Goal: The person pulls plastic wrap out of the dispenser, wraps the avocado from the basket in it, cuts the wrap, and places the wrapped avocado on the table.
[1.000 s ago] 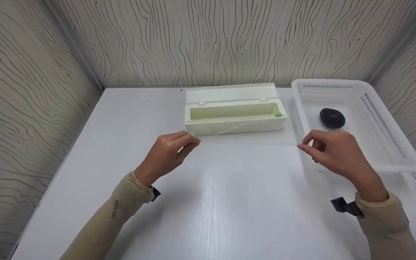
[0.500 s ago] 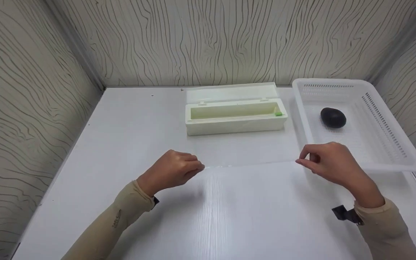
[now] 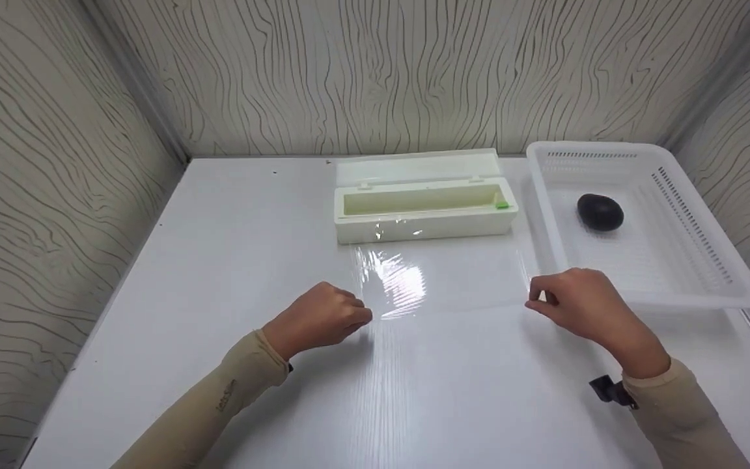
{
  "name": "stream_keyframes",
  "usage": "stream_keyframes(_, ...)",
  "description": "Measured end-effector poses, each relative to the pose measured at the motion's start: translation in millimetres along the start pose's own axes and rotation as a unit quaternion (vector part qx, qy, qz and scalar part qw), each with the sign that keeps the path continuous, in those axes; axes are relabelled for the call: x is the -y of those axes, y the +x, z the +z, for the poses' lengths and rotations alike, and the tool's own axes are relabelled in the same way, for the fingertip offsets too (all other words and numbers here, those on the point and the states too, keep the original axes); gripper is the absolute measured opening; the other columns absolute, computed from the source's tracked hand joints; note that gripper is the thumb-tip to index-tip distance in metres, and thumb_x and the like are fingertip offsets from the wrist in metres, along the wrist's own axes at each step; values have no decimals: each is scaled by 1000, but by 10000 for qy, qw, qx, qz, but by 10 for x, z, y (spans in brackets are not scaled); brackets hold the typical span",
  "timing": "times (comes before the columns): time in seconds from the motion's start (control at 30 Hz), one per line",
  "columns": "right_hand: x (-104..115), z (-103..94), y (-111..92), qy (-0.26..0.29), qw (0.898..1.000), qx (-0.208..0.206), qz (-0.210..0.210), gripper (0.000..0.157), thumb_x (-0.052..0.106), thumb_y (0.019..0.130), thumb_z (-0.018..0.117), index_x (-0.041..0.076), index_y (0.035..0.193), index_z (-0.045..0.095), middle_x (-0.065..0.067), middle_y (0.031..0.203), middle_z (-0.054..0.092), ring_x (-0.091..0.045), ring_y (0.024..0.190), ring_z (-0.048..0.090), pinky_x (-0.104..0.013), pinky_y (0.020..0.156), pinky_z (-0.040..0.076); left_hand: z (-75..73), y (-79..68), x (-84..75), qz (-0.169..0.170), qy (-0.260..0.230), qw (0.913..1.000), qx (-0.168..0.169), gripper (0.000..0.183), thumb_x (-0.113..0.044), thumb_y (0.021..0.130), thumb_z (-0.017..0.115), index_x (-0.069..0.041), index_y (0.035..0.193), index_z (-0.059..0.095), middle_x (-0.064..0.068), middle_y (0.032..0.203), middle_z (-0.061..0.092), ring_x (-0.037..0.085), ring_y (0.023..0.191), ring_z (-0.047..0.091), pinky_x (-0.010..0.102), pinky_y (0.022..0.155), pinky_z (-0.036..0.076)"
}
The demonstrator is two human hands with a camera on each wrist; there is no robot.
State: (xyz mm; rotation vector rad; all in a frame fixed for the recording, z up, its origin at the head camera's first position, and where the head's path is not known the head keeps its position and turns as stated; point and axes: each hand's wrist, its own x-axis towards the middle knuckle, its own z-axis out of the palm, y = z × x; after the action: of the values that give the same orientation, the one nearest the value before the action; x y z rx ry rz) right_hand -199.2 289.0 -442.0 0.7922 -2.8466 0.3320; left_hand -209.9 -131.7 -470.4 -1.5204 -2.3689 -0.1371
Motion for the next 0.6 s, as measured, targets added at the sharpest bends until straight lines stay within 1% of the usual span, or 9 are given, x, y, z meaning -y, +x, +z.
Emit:
stream_keyframes(0.1,24,42,-2,-134,9999,23,-48,19,11,79,87,21,75,72,14,56,52,-2,54,42,-25,51,33,28,3,-1,2,75,9999,88,31,2,88,72,-19,67,64,-7,62,67,1,53,42,19,49,40)
stream_keyframes(0.23,37,118,-9,-278,9995,26,-115,20,9,77,88,19,75,71,12,56,54,-3,53,44,-25,51,35,68,7,-11,-21,234,9995,226,31,5,87,71,-19,67,68,-6,64,70,2,52,47,19,49,41)
stream_keyframes(0.3,34,155,-11,-330,9994,22,-139,20,8,77,89,19,76,71,11,56,56,-3,53,45,-25,50,35,85,9,-23,-38,373,9987,345,28,5,86,72,-19,70,71,-6,66,72,3,52,51,19,49,45)
stream_keyframes(0.4,33,197,-15,-419,9990,34,-144,20,8,76,89,18,77,71,9,56,57,-4,52,46,-26,50,36,108,16,-43,-47,592,9967,546,22,1,87,75,-19,78,76,-6,72,75,5,55,61,22,54,53)
stream_keyframes(0.47,37,215,-12,-450,9989,68,-117,18,8,78,88,17,78,72,8,56,58,-6,52,47,-27,49,37,118,21,-54,-52,667,9957,645,19,-2,89,76,-19,83,79,-6,75,76,7,59,66,24,57,57)
stream_keyframes(0.6,64,245,-12,-391,9992,122,-44,13,11,81,85,14,79,73,5,58,62,-10,53,52,-30,49,40,142,23,-65,-64,730,9944,761,18,-4,92,75,-20,90,81,-6,79,78,9,63,70,24,62,60)
